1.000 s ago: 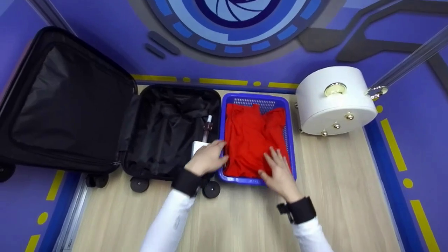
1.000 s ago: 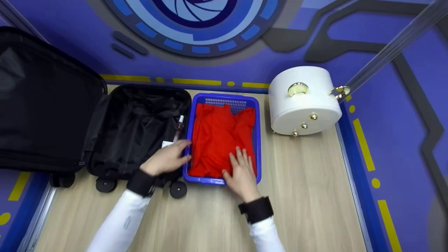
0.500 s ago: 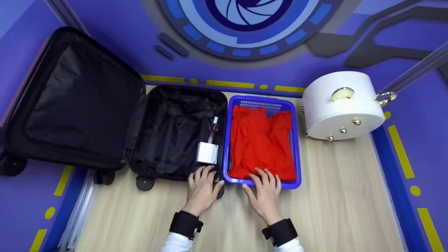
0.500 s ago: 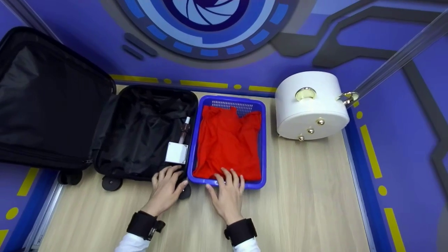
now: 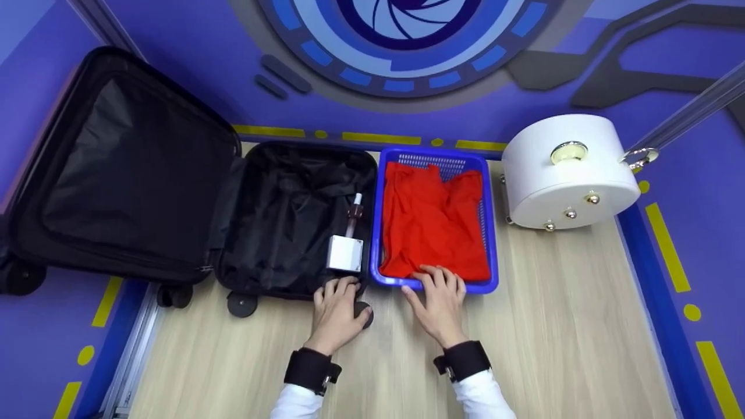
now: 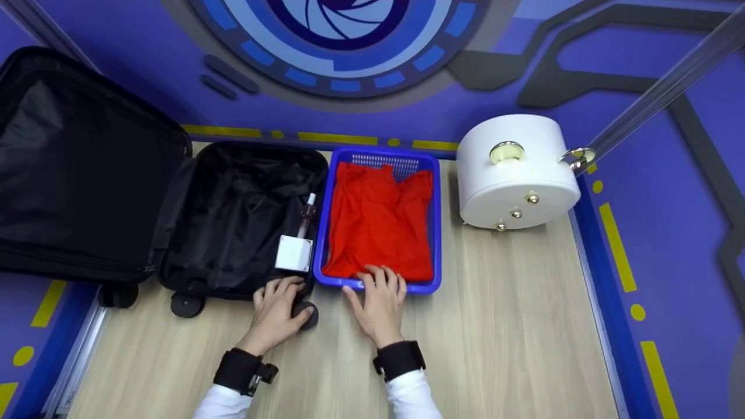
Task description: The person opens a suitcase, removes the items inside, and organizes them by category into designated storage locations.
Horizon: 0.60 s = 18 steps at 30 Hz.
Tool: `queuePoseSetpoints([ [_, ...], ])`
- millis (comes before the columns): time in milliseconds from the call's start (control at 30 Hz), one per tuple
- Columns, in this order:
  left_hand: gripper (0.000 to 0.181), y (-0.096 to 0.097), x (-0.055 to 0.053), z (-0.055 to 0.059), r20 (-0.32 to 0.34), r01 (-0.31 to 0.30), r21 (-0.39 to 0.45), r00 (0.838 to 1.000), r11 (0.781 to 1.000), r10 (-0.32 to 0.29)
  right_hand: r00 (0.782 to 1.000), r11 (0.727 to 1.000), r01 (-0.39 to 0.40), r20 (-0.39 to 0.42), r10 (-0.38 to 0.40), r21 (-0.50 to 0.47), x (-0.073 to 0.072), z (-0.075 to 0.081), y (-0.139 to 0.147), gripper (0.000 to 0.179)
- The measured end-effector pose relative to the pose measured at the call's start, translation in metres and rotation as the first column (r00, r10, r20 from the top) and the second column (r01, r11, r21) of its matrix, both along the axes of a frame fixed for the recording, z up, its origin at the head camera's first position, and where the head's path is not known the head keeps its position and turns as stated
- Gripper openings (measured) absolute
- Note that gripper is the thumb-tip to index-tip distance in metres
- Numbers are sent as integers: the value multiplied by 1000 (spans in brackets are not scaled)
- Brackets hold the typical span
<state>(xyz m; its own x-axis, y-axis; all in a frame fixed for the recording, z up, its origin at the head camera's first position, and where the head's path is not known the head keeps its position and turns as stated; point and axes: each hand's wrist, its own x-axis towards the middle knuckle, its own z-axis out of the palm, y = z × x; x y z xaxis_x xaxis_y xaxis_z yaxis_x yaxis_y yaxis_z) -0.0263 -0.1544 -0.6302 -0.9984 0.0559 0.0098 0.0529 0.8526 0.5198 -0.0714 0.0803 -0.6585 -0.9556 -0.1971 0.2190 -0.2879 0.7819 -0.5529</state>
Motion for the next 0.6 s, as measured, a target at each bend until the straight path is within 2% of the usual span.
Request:
queuePoseSetpoints([
  [300,55,-2,1,-1,-9,9,5,1000,1000,-9,1000,1000,-20,13,20,7,-36,3,-1,42],
  [600,58,-3,3,0,13,25,26,1000,999,-26,998,999,-36,47,36,13,-60,5,3,43],
])
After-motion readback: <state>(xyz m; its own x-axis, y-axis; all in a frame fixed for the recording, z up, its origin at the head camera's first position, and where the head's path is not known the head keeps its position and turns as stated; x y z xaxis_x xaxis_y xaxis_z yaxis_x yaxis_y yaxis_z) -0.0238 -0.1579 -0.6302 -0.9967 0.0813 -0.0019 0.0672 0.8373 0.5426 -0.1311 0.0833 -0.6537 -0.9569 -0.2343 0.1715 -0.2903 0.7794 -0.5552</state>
